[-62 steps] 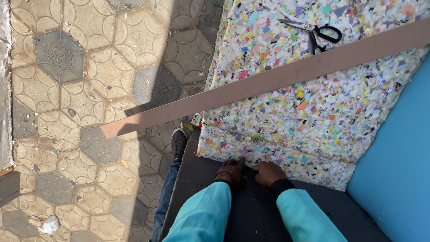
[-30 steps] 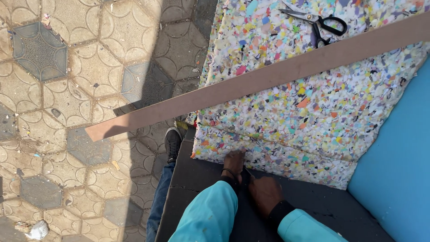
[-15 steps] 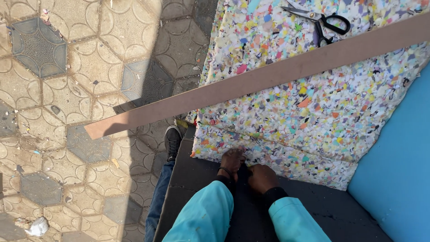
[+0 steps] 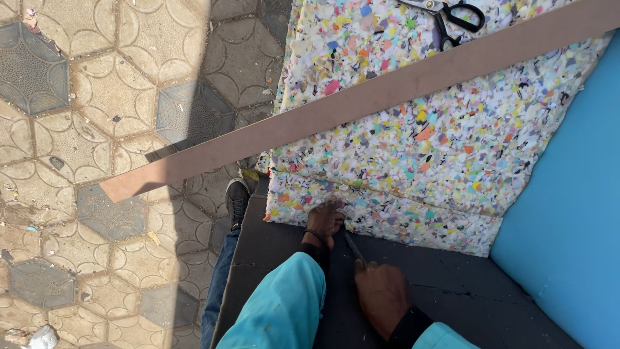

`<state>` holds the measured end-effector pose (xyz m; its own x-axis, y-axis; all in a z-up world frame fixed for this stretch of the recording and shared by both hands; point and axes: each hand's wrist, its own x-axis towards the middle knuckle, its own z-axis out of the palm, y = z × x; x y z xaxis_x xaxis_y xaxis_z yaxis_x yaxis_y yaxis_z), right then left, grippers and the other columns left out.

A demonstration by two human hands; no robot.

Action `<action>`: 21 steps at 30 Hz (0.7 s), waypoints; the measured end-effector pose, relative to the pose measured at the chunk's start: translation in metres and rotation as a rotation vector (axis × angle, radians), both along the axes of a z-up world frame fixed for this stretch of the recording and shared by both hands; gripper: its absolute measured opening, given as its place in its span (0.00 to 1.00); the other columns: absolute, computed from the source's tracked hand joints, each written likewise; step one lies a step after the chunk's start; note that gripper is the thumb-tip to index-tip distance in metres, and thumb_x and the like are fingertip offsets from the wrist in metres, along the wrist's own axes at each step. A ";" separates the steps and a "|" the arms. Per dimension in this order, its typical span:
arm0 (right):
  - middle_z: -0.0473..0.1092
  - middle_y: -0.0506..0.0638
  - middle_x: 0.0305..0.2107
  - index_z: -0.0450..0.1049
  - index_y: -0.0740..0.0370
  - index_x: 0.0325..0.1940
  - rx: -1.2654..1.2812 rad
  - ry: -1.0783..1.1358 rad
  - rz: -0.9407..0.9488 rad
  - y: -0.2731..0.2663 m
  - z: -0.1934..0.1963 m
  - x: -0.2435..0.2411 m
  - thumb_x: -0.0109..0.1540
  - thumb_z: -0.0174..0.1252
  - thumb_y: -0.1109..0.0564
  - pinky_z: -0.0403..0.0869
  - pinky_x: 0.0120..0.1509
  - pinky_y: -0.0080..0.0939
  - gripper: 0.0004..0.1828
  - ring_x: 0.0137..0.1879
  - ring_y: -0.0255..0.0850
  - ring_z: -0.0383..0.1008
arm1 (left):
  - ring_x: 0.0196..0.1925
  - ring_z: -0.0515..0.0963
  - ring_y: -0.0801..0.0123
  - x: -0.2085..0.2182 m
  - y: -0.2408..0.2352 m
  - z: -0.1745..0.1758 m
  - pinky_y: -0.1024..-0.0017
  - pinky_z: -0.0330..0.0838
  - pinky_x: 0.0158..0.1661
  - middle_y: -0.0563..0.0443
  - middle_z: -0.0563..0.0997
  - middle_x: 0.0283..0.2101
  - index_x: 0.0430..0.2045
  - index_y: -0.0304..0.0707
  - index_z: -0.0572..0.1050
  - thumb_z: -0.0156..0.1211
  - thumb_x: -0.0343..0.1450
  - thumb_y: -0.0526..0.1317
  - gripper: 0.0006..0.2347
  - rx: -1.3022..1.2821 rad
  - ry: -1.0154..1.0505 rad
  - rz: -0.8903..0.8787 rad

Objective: The person measures and marks a large piece of black foam using a wooden plank as a guide. They then use a long, thin metal blade to cut the foam along the marked lines, separating a section from the main piece.

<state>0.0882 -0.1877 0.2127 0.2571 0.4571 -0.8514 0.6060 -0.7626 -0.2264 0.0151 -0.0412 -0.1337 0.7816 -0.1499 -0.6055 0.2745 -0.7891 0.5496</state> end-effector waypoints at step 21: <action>0.88 0.57 0.41 0.73 0.46 0.89 -0.187 -0.055 -0.099 0.029 -0.021 0.014 0.82 0.51 0.51 0.83 0.36 0.73 0.29 0.43 0.67 0.90 | 0.20 0.59 0.67 0.052 0.013 0.103 0.59 0.48 0.26 0.33 0.79 0.25 0.61 0.24 0.89 0.72 0.84 0.56 0.26 -0.916 0.732 1.666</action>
<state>0.1022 -0.1589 0.1917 0.3410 0.2627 -0.9026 0.5335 -0.8447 -0.0443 0.0666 -0.0281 -0.0302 0.1504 -0.0736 -0.9859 0.6015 0.7982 0.0321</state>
